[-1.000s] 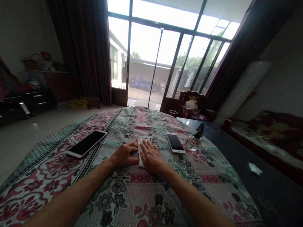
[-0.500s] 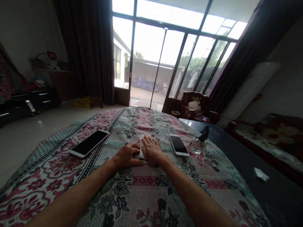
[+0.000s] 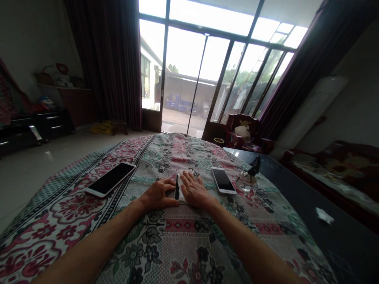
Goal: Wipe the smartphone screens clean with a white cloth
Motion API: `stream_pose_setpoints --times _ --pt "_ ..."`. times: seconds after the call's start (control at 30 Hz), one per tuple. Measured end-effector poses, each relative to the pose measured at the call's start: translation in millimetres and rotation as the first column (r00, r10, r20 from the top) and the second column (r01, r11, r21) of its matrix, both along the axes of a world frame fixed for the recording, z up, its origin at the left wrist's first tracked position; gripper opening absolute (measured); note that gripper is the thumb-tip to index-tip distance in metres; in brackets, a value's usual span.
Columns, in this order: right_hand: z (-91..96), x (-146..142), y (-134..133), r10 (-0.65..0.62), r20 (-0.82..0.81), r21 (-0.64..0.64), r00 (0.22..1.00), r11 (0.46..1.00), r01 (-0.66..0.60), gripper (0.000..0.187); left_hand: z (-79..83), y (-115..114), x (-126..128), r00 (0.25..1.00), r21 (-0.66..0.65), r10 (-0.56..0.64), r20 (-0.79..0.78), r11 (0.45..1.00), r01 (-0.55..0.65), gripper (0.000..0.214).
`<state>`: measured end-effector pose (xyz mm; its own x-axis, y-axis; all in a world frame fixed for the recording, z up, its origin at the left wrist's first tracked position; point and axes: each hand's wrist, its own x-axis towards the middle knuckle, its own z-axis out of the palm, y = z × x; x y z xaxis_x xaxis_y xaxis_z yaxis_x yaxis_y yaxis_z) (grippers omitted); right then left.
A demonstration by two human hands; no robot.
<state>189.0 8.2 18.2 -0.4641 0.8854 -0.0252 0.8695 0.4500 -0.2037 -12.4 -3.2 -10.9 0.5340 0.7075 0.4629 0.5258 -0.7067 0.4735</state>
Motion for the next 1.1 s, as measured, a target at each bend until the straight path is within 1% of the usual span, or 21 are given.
stream_pose_setpoints --times 0.2,0.27,0.33,0.43,0.57,0.67,0.73,0.8,0.83,0.9,1.0,1.1 --pt "1.3 16.7 -36.4 0.014 -0.009 -0.032 1.000 0.999 -0.014 0.059 -8.2 4.1 -1.5 1.000 0.038 0.026 -0.001 0.999 -0.026 0.047" --pt "1.9 20.4 -44.0 0.012 -0.016 -0.034 1.000 0.999 -0.012 0.059 -8.6 4.3 -1.7 0.999 0.033 0.036 0.004 0.999 -0.037 0.048" --pt "3.4 22.2 -46.0 0.010 -0.016 -0.042 1.000 0.999 -0.011 0.058 -8.2 4.0 -1.7 0.999 0.022 0.036 0.002 0.999 -0.036 0.048" --pt "5.6 20.9 -34.4 -0.019 -0.005 -0.038 1.000 0.999 0.019 0.059 -6.5 2.9 -1.5 1.000 0.012 0.027 -0.006 1.000 -0.027 0.048" --pt "3.2 15.6 0.5 -0.074 -0.003 -0.044 0.997 0.996 0.074 0.059 -1.6 0.7 -1.2 0.999 -0.004 0.033 -0.021 0.999 -0.033 0.048" --pt "-1.2 10.2 27.3 -0.082 -0.010 -0.031 0.997 0.996 0.082 0.059 2.4 -1.0 -0.9 0.999 -0.025 0.026 -0.026 0.999 -0.027 0.049" --pt "-3.5 4.8 40.8 -0.092 -0.005 -0.013 0.996 0.996 0.092 0.058 2.9 -1.4 -0.6 0.999 -0.037 0.028 -0.031 0.999 -0.029 0.049" --pt "-5.0 -1.5 49.1 -0.110 0.004 0.004 0.994 0.994 0.110 0.058 0.5 -0.6 -0.5 0.998 -0.039 0.058 -0.039 0.997 -0.060 0.052" --pt "-5.5 -4.4 50.9 -0.114 0.008 0.012 0.993 0.993 0.114 0.058 -1.7 0.2 -0.5 0.995 -0.030 0.090 -0.041 0.995 -0.091 0.056" --pt "-6.2 -8.1 49.6 -0.100 0.009 0.032 0.995 0.994 0.100 0.058 -6.6 2.3 -0.9 0.984 0.003 0.173 -0.047 0.985 -0.173 0.071" --pt "-5.6 -6.5 36.4 -0.027 0.012 0.053 1.000 0.998 0.026 0.058 -12.0 5.3 -1.9 0.961 0.039 0.267 -0.075 0.964 -0.265 0.093" --pt "-1.7 2.8 14.1 0.081 0.008 0.042 0.997 0.996 -0.081 0.056 -12.8 7.1 -2.9 0.953 0.030 0.274 -0.127 0.962 -0.273 0.096"
